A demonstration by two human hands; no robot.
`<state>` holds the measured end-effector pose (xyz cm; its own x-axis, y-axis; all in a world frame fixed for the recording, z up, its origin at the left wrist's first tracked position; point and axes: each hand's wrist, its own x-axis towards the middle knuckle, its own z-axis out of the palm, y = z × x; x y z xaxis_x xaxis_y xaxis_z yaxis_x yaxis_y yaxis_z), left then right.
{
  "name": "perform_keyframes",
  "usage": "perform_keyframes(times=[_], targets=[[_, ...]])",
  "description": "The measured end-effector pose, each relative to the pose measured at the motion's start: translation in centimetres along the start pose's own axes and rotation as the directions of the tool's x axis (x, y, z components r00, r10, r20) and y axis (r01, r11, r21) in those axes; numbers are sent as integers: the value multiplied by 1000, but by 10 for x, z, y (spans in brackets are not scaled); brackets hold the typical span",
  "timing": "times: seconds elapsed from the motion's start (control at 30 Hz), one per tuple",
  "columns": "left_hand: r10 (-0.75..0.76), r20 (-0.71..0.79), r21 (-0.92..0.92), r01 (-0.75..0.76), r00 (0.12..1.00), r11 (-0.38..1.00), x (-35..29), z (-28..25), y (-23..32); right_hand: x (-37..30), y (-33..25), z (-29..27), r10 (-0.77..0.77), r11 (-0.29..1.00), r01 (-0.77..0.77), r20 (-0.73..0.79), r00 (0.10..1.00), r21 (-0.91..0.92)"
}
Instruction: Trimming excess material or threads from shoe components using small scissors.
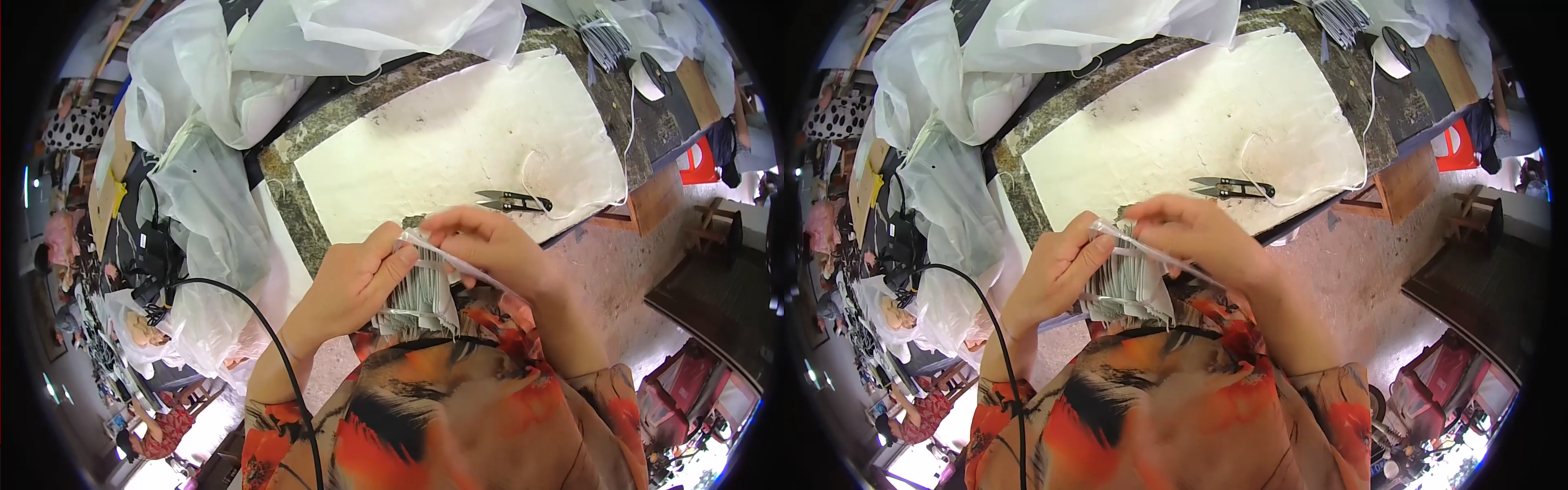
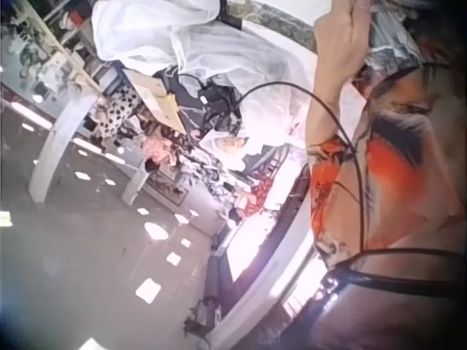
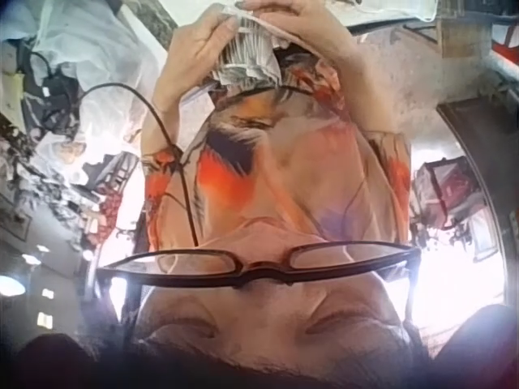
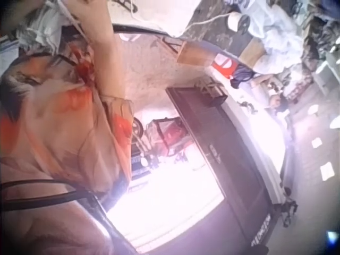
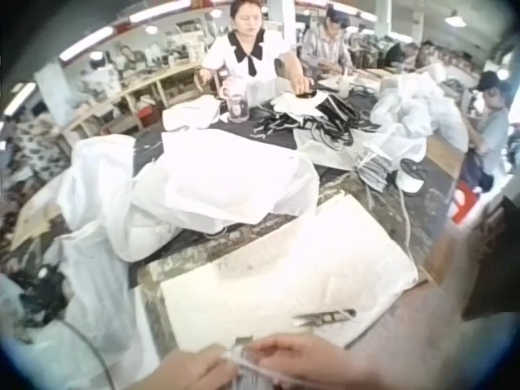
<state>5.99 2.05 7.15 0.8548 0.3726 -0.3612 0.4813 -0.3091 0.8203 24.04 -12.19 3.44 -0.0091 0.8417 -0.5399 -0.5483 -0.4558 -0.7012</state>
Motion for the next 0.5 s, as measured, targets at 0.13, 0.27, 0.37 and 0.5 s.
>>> perform_keyframes(times=[0.13, 0.27, 0.37, 0.5], targets=[[-4, -13, -116, 3, 1000, 993, 2, 4, -4, 16, 23, 10, -514, 624, 479, 138, 847, -617], [14, -33, -390, -26, 999, 921, 0, 7, -23, 13, 24, 22, -396, 843, 366, 6, 918, -395], [62, 38, -477, -37, 997, 878, -3, -1, -17, 12, 9, 26, -274, 922, 249, -44, 961, -296], [85, 98, -414, -37, 992, 909, -3, -4, -9, 20, 17, 30, -241, 925, 187, -132, 962, -330]])
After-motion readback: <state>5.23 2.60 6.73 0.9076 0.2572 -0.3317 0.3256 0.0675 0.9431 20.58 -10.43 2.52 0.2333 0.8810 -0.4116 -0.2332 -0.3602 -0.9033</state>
